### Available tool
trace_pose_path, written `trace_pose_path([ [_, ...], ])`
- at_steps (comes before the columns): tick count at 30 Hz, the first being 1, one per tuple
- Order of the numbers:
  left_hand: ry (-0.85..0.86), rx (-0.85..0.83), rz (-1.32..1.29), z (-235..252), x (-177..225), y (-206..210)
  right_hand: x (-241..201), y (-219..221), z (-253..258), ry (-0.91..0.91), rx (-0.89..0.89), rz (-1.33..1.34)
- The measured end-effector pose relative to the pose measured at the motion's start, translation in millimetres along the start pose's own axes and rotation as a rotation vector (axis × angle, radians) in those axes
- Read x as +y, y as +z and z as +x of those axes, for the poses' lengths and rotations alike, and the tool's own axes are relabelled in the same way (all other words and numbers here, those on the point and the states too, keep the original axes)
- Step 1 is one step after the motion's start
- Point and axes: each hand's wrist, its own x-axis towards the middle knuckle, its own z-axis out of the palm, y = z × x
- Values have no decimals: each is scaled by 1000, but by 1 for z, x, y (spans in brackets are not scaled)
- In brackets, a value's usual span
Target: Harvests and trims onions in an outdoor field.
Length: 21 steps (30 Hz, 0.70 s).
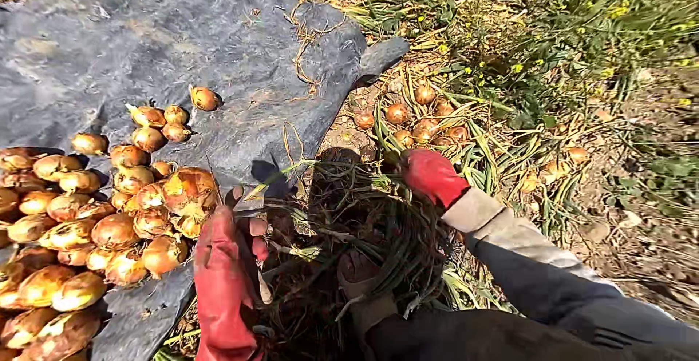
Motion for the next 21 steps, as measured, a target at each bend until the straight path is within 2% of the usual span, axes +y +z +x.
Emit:
trace_pose_path([
  [2,5,80,-139,6,3,3,34,1,46,72,95,28],
  [5,-73,-23,-110,-2,-13,17,76,22,111,48,189,51],
  [8,-210,-119,0,-16,-29,41,78,25,132,64,70,100],
  [11,-266,-233,67,-21,-29,56,69,16,137,8,-120,65],
  [13,-266,-268,71,-23,-27,60,53,16,120,-98,-199,48],
  [15,-253,-280,96,-25,-28,60,27,25,78,-223,-183,95],
  [18,-192,-354,313,-29,-39,61,-18,30,-16,-344,-149,579],
  [21,-152,-482,467,-39,-56,66,-46,26,-99,-429,-247,977],
])
